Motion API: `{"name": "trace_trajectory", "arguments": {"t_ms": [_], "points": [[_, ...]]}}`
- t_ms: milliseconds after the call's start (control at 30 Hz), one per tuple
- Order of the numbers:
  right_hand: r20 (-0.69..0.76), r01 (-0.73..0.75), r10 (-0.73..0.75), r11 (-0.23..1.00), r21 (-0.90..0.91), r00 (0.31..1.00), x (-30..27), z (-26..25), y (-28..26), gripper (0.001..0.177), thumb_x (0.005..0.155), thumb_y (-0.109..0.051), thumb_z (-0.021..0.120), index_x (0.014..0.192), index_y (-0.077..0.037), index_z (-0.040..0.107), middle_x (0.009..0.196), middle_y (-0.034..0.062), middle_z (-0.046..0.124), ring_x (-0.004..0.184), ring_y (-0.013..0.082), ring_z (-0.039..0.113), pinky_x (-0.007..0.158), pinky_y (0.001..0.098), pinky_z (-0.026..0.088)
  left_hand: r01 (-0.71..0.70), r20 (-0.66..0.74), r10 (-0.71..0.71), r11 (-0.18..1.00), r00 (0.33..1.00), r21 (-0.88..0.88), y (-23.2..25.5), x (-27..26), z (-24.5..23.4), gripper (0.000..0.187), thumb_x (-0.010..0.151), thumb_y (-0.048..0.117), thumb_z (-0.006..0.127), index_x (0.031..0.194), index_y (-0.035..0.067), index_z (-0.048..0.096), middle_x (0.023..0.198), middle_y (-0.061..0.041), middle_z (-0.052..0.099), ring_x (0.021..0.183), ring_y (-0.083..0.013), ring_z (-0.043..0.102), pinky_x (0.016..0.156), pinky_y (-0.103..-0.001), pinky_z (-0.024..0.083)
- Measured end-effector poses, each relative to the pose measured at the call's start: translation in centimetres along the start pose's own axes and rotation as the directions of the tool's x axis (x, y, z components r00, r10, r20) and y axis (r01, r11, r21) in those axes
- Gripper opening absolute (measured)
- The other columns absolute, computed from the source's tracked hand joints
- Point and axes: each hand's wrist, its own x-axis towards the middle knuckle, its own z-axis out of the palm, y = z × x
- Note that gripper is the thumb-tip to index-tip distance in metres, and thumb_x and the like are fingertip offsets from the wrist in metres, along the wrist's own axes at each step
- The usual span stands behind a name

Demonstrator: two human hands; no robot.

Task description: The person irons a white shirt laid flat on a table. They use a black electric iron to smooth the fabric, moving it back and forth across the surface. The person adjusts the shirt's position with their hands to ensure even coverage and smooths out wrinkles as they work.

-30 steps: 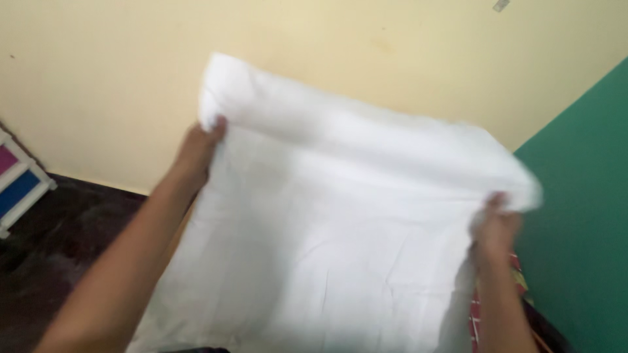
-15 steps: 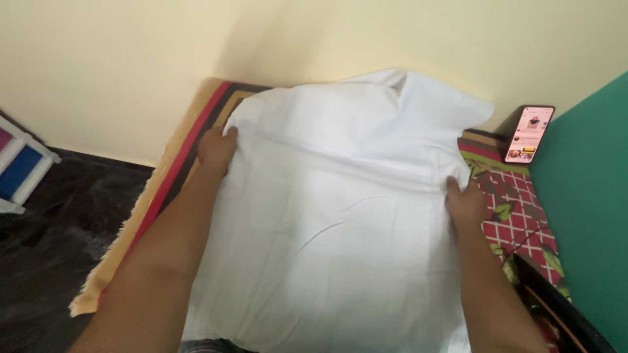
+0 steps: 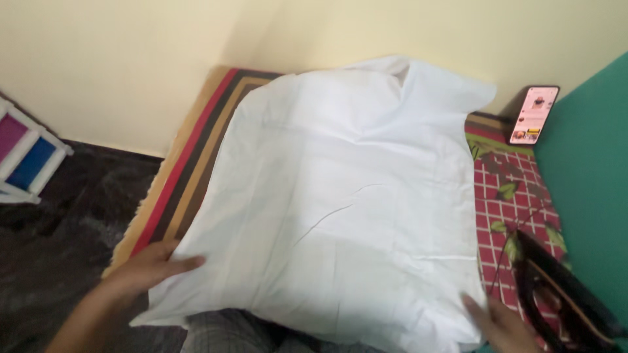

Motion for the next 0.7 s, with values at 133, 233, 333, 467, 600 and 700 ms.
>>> {"name": "trace_trajectory", "arguments": {"t_ms": [133, 233, 333, 467, 600, 700], "points": [[-0.307, 0.035, 0.024, 0.982, 0.184, 0.951, -2.0, 0.0, 4.4, 0.067, 0.099, -0.059, 0.055, 0.135, -0.008, 0.076, 0.108, 0.0284, 0.072, 0.104, 0.0392, 0.066, 0.099, 0.0475, 0.047, 0.014, -0.141, -0.024, 0.997, 0.990, -0.074, -1.7, -3.3, 0.1, 0.057, 0.091, 0.053, 0.070, 0.101, -0.003, 0.076, 0.076, -0.010, 0.064, 0.072, -0.0200, 0.056, 0.066, -0.037, 0.044], [-0.339, 0.079, -0.018, 0.983, 0.168, 0.941, -2.5, -1.5, 4.5, 0.060, 0.105, -0.056, 0.055, 0.137, -0.009, 0.076, 0.100, 0.0335, 0.067, 0.095, 0.0498, 0.065, 0.089, 0.0570, 0.051, -0.098, -0.198, 0.072, 0.987, 0.978, -0.130, -1.0, -5.1, -0.4, 0.052, 0.087, 0.050, 0.071, 0.097, -0.001, 0.079, 0.072, -0.006, 0.069, 0.069, -0.0159, 0.059, 0.065, -0.033, 0.047], [-0.419, 0.149, -0.150, 0.988, -0.036, 0.895, -3.5, -1.9, 4.1, 0.056, 0.104, -0.056, 0.053, 0.123, -0.008, 0.076, 0.095, 0.0181, 0.076, 0.096, 0.0310, 0.072, 0.093, 0.0422, 0.051, -0.103, -0.255, 0.134, 0.986, 0.958, 0.130, -1.0, -5.8, -0.1, 0.049, 0.086, 0.051, 0.072, 0.097, 0.004, 0.081, 0.068, -0.008, 0.071, 0.064, -0.0186, 0.065, 0.064, -0.034, 0.050], [-0.514, 0.173, -0.188, 0.982, -0.077, 0.837, -4.4, 1.3, 3.2, 0.050, 0.107, -0.050, 0.057, 0.119, -0.004, 0.074, 0.092, 0.0217, 0.074, 0.089, 0.0372, 0.074, 0.085, 0.0449, 0.055, -0.173, -0.343, 0.259, 0.950, 0.903, 0.261, -2.7, -5.2, 2.7, 0.045, 0.085, 0.048, 0.073, 0.098, 0.005, 0.079, 0.068, -0.012, 0.069, 0.064, -0.0231, 0.066, 0.064, -0.037, 0.051], [-0.611, 0.249, -0.240, 0.966, -0.072, 0.754, -5.8, 3.1, 2.2, 0.044, 0.100, -0.045, 0.063, 0.114, -0.004, 0.073, 0.095, 0.0207, 0.076, 0.088, 0.0371, 0.075, 0.081, 0.0463, 0.057, -0.114, -0.399, 0.205, 0.964, 0.894, 0.241, -4.9, -5.3, 3.1, 0.045, 0.085, 0.048, 0.074, 0.105, 0.007, 0.079, 0.069, -0.016, 0.070, 0.065, -0.0258, 0.067, 0.065, -0.040, 0.052], [-0.628, 0.243, -0.256, 0.964, -0.108, 0.735, -7.3, 3.5, 2.0, 0.041, 0.101, -0.045, 0.064, 0.112, -0.005, 0.069, 0.095, 0.0188, 0.076, 0.090, 0.0380, 0.075, 0.079, 0.0468, 0.057, -0.122, -0.362, 0.220, 0.954, 0.906, 0.275, -5.9, -5.3, 2.3, 0.046, 0.083, 0.048, 0.075, 0.104, 0.007, 0.079, 0.075, -0.015, 0.075, 0.069, -0.0252, 0.071, 0.069, -0.040, 0.055]]}}
